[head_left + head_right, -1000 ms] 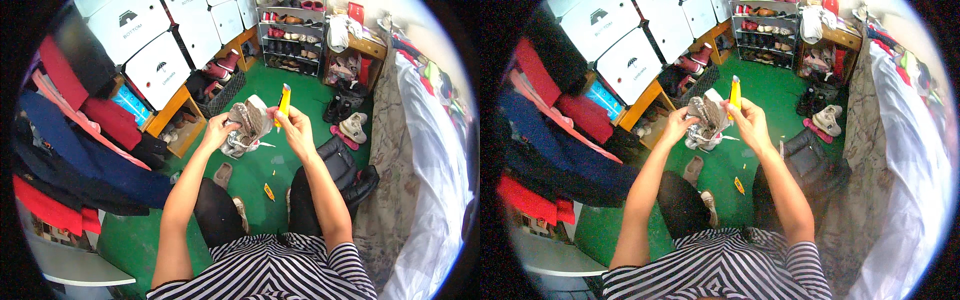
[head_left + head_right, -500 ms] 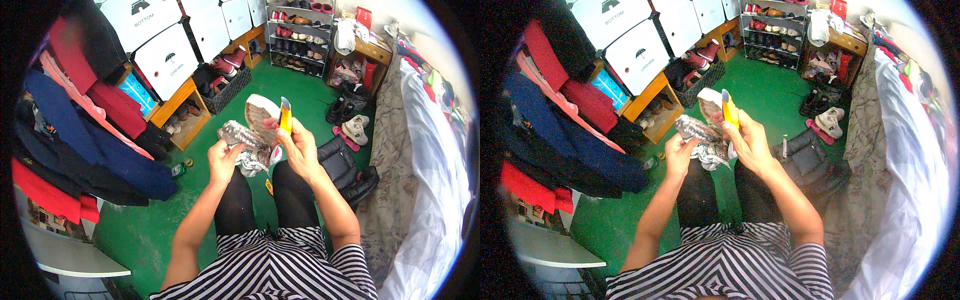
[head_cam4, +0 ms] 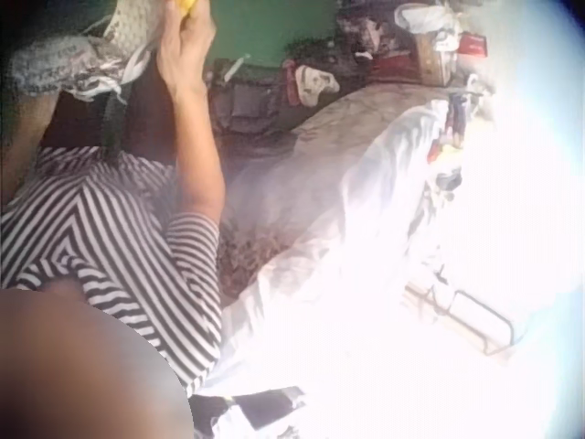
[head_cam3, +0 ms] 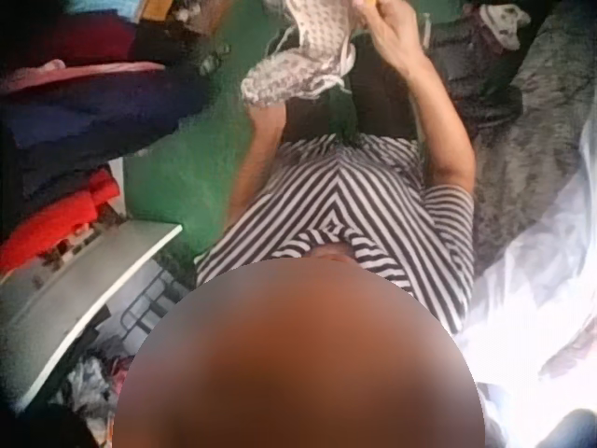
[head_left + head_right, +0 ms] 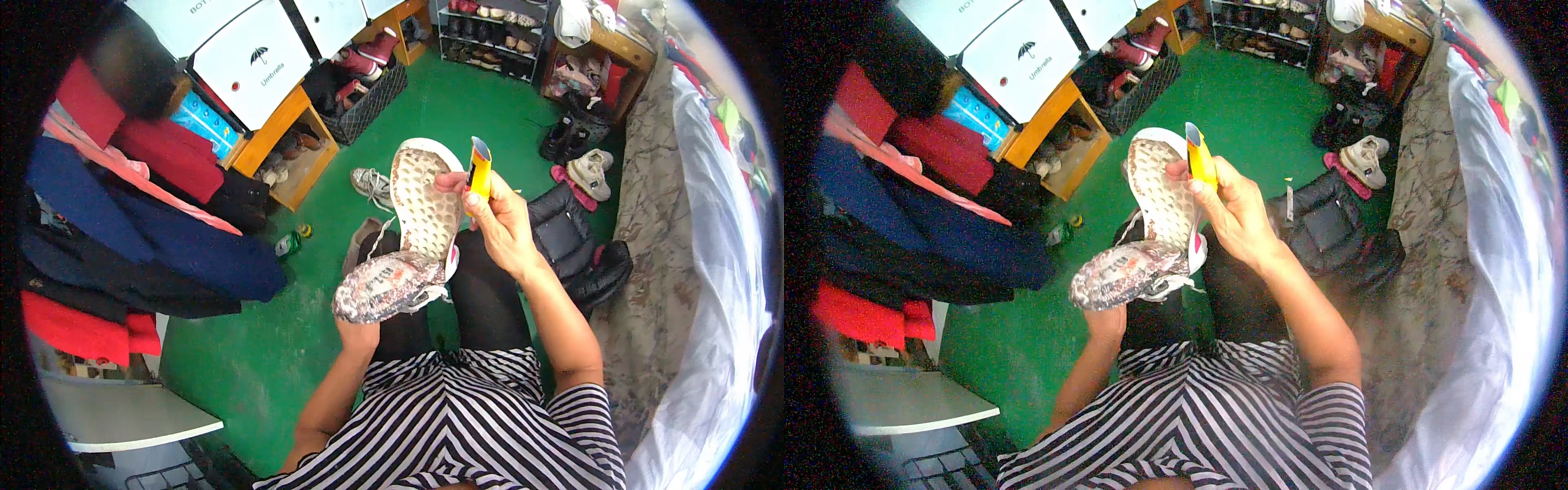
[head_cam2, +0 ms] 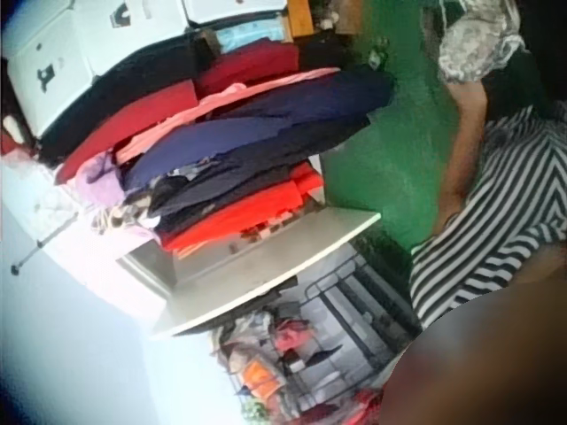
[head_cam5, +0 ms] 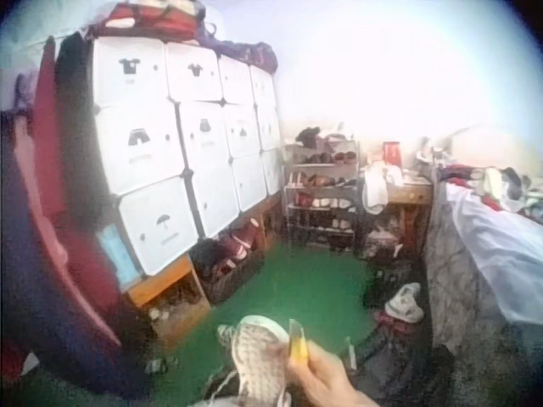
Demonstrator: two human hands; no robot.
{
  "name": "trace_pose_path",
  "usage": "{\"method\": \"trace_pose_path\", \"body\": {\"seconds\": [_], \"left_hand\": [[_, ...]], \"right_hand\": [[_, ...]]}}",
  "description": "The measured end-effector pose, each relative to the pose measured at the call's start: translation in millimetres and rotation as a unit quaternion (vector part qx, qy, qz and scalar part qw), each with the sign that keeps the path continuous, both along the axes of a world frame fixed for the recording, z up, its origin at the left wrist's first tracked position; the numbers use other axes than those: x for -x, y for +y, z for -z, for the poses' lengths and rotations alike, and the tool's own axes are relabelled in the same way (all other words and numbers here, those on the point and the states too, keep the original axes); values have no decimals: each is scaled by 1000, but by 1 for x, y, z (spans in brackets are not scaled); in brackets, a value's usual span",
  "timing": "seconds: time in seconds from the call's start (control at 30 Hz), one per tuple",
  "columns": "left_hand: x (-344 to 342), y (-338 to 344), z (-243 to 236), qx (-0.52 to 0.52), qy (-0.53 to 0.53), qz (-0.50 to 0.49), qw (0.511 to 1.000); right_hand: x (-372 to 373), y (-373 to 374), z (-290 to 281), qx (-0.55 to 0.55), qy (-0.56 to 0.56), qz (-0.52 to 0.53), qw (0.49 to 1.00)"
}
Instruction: The person sits on the floor and handles a patterned sneaker, peeling a plastic film from a small item, then picks up the shoe and applies glue from a yellow tube to the sole. The person continues to apply glue along the sole edge while holding the shoe.
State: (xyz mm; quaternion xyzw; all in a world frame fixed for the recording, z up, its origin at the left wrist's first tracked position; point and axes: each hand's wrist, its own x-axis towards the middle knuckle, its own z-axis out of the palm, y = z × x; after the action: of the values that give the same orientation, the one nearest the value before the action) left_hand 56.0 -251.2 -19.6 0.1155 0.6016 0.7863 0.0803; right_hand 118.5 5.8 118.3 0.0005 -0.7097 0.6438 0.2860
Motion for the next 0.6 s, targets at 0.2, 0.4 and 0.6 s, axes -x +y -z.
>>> {"method": "trace_pose_path", "body": {"seconds": [0.2, 0.4, 0.6], "left_hand": [[-15, -35, 35, 258, 219, 54, 939], [-20, -16, -35, 223, 193, 41, 955], [-30, -26, -46, 187, 145, 115, 965]], "right_hand": [[2, -3, 0, -57, -18, -15, 998], [3, -10, 2, -106, -16, -28, 994], [-9, -27, -24, -191, -43, -17, 980]]}}
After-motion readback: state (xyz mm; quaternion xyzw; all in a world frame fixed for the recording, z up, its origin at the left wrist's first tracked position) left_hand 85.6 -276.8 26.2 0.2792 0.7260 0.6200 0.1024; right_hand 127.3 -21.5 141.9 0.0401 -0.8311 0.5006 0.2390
